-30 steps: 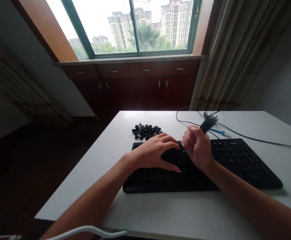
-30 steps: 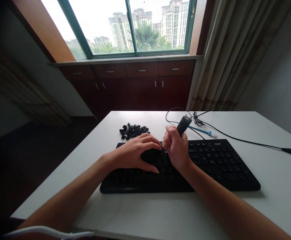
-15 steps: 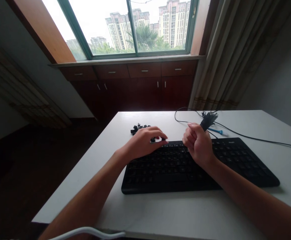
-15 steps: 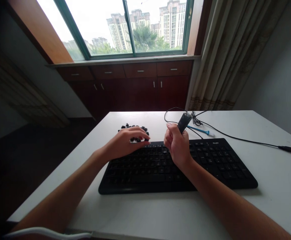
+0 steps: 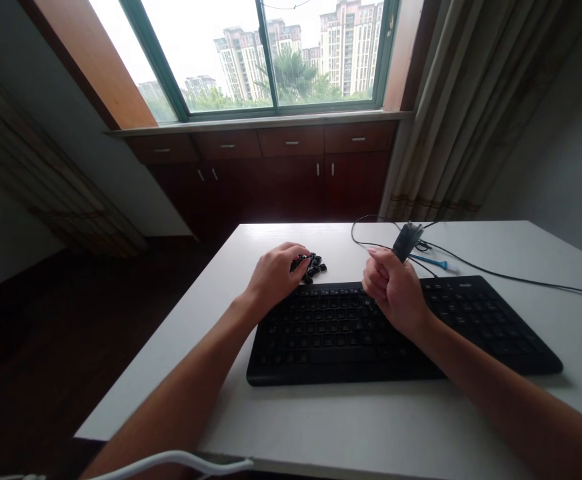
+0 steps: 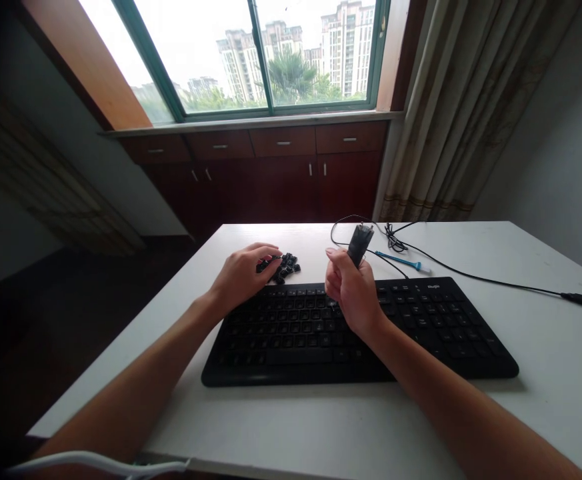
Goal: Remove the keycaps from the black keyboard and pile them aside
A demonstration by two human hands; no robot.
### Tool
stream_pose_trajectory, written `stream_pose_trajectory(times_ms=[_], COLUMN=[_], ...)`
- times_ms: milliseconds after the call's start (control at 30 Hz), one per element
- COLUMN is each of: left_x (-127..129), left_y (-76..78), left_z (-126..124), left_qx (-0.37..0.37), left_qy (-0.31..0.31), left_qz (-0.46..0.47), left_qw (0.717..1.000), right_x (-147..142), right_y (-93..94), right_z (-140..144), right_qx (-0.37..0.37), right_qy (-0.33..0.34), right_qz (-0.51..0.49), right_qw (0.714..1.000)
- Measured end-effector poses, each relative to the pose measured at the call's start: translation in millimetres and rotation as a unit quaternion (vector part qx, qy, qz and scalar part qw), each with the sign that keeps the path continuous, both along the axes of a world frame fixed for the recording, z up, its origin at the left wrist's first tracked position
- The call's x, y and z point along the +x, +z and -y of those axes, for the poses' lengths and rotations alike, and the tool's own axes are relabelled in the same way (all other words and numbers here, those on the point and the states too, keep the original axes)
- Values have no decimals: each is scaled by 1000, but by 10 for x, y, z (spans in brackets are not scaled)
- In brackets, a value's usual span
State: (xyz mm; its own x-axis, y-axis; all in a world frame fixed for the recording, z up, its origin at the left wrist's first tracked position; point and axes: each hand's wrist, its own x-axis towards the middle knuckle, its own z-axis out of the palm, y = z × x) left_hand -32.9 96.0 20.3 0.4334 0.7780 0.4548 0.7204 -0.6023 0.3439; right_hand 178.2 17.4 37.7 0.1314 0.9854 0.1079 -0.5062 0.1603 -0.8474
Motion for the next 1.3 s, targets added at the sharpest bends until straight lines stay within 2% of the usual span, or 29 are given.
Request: stream_pose_trajectory(times_ms=[67,133,233,300,433,700,900,1300], left_x=[49,101,175,217,268,268,317,264], left_y=[55,135,264,327,356,278,234,159], left_z=[75,173,332,429,571,679,638,467], left_qx=[18,24,-15,-37,-42,-31,-28,-30], left_qy=[-38,-121,-295,-343,-336,-283,-297,-303], left_qz=[2,-11,-69,-87,-131,-209,-191,-170], left_qw=[999,992,953,935,932,936,935,937], right_x=[6,9,-4,-19,-27,28,45,29], right_y=[23,41,60,71,79,50,39,76], right_z=[18,42,85,105,93,15,21,39], right_qx=[-22,-49,-76,-77,-63,-73,-75,-58], right_qy=[36,73,92,81,50,12,-6,14], right_qz=[9,25,57,71,66,42,47,39], right_qw=[999,996,991,991,995,996,996,997])
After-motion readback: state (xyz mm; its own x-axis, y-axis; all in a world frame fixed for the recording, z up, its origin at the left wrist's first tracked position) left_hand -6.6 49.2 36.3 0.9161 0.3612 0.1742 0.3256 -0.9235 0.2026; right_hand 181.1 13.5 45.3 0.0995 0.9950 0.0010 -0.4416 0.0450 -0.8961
